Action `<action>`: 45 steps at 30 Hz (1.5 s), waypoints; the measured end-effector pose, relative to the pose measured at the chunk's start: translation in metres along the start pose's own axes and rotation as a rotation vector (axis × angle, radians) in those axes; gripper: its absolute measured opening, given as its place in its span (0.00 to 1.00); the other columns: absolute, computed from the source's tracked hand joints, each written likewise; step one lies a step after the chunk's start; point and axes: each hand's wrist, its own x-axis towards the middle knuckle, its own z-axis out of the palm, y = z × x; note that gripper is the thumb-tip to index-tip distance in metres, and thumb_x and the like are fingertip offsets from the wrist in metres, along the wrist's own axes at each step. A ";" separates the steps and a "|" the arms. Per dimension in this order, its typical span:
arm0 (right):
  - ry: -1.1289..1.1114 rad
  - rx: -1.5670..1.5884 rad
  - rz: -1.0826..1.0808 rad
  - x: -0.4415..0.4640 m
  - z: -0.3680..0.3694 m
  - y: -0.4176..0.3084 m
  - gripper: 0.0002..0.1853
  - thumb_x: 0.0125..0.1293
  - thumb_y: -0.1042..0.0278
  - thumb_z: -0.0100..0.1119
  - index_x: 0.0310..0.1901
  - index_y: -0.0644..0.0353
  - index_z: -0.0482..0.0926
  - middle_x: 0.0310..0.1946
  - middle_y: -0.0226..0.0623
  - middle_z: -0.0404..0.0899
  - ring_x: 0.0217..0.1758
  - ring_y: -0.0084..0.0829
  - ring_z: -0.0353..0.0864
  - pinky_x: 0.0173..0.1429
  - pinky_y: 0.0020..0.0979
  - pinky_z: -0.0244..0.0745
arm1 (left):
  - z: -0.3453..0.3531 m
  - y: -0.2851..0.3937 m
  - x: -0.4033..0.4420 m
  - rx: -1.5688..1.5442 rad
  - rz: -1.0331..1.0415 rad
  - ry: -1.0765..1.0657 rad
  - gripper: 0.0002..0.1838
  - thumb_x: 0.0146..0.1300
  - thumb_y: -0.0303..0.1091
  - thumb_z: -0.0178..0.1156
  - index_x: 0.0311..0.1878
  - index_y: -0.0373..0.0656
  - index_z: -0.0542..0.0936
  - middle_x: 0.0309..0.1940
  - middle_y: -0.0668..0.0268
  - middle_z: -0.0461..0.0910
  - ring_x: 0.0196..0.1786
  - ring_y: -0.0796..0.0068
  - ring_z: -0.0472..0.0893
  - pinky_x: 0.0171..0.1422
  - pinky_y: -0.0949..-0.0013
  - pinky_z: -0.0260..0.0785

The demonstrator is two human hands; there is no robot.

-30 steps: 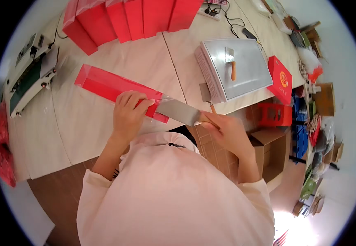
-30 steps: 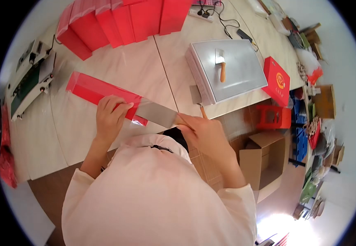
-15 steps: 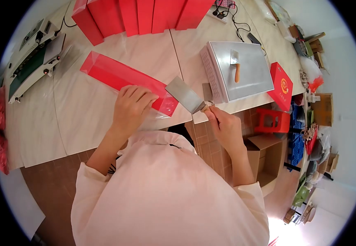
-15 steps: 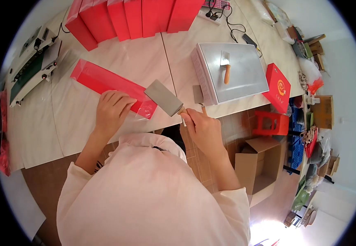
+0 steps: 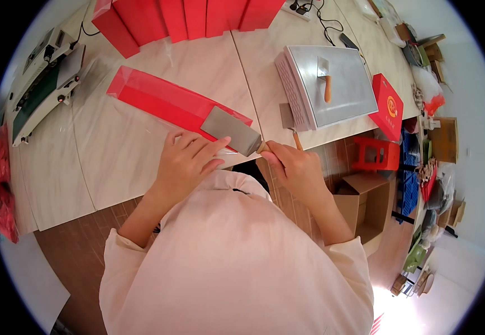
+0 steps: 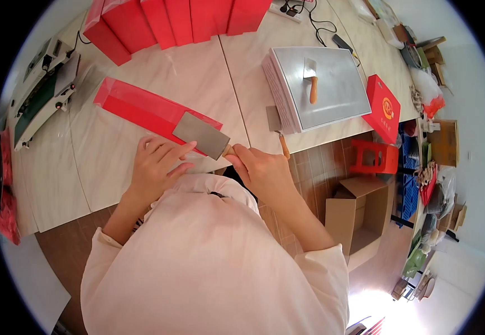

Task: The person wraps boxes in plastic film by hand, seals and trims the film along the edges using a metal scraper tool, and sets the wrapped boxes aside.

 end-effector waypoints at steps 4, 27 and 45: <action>0.010 -0.012 -0.053 0.003 0.002 0.001 0.11 0.69 0.59 0.60 0.35 0.57 0.77 0.17 0.30 0.73 0.16 0.32 0.73 0.19 0.33 0.61 | 0.005 -0.010 0.007 0.028 0.071 0.033 0.22 0.47 0.33 0.72 0.49 0.49 0.82 0.34 0.73 0.75 0.44 0.70 0.74 0.53 0.58 0.64; -0.131 0.034 0.088 -0.008 -0.035 0.016 0.10 0.69 0.64 0.61 0.43 0.63 0.81 0.24 0.44 0.78 0.20 0.39 0.75 0.26 0.33 0.69 | -0.007 -0.057 0.076 -0.380 0.120 -0.374 0.07 0.52 0.35 0.68 0.25 0.46 0.80 0.33 0.71 0.74 0.46 0.72 0.73 0.62 0.62 0.58; -0.196 0.332 0.203 -0.034 -0.056 0.024 0.11 0.66 0.64 0.64 0.39 0.65 0.81 0.19 0.40 0.73 0.16 0.31 0.70 0.24 0.29 0.65 | -0.024 -0.067 0.072 -0.339 0.052 -0.419 0.10 0.59 0.42 0.66 0.30 0.46 0.82 0.37 0.70 0.80 0.45 0.68 0.77 0.63 0.62 0.62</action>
